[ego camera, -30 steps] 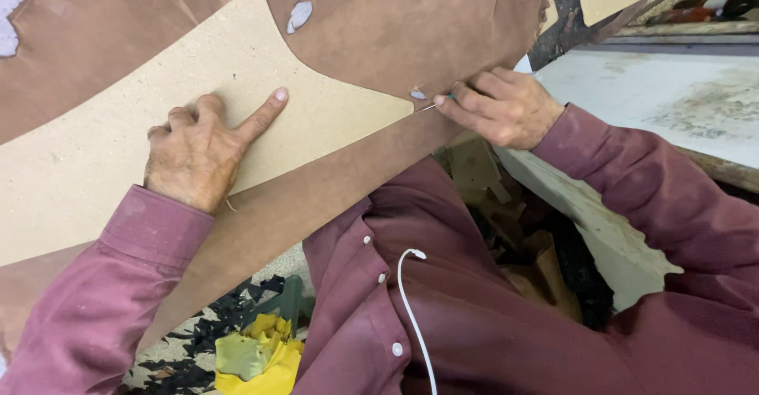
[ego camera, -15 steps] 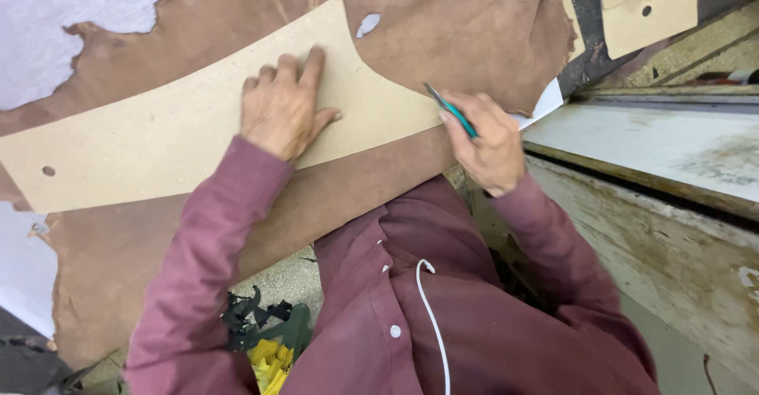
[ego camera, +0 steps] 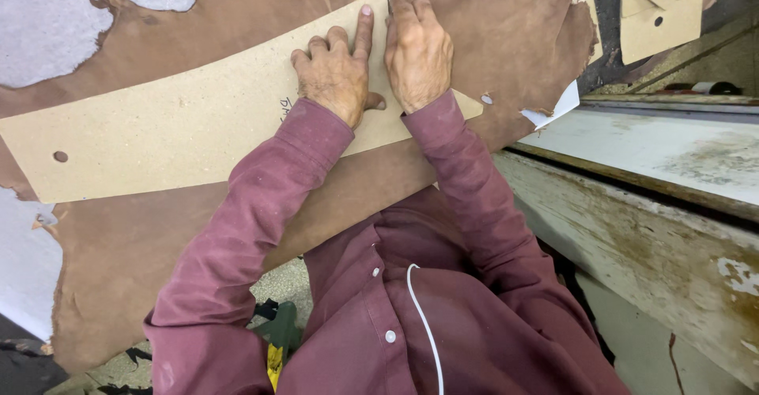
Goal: The person arranges cardboard templates on a worktable, then lays a large piece of brown leather over the surface. Using a utility knife, they trace and cut the leather along the template outlines to produce shaped pieces. The cut leather pieces and offcuts remain on the table.
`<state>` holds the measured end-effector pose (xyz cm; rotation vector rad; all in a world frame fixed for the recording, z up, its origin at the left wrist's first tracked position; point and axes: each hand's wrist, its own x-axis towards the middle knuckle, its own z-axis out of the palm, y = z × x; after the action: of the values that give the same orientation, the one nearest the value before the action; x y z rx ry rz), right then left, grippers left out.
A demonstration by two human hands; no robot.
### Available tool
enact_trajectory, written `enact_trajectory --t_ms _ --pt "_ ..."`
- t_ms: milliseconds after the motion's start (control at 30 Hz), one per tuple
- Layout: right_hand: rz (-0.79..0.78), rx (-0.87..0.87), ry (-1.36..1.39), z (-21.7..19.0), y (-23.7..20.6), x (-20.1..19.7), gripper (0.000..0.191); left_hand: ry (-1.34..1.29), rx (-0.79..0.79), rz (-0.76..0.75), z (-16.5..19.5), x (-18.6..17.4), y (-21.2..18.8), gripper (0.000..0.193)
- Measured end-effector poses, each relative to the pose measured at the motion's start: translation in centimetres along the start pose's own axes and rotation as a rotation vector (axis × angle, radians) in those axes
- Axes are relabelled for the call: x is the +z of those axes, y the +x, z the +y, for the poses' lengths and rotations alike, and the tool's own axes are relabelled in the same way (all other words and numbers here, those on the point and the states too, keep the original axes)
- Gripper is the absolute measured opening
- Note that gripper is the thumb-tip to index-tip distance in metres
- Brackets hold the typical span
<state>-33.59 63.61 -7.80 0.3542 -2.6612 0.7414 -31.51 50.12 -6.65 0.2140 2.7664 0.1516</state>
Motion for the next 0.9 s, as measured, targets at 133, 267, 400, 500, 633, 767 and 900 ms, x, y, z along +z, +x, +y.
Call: enact_trajectory --t_ms 133,267,400,500,633,767,900 --pt "-0.058 -0.022 0.046 -0.8 -2.7 -1.7 0.029 -0.005 -0.006 -0.003 0.1 0.7 0.1 0.136" --pt "-0.202 -0.106 0.08 0.0 -4.8 -5.6 0.035 -0.003 -0.015 -0.002 0.2 0.6 0.0 0.138" --pt "-0.346 -0.288 0.039 3.6 -4.8 -9.1 0.039 0.016 -0.002 0.022 0.1 0.3 -0.2 0.14" --pt "-0.405 -0.395 -0.012 7.0 -5.2 -11.1 0.047 0.014 -0.022 0.042 0.0 0.2 -0.4 0.14" --pt "-0.403 -0.464 -0.059 11.1 -7.2 -14.0 0.048 0.08 -0.016 -0.007 -0.1 0.2 -0.8 0.138" --pt "-0.406 -0.46 -0.135 13.5 -9.5 -15.9 0.051 0.094 0.013 0.06 -0.2 0.3 -1.2 0.137" --pt "-0.378 -0.436 -0.161 14.2 -10.6 -16.6 0.053 0.127 0.035 0.097 -0.4 0.5 -1.4 0.137"
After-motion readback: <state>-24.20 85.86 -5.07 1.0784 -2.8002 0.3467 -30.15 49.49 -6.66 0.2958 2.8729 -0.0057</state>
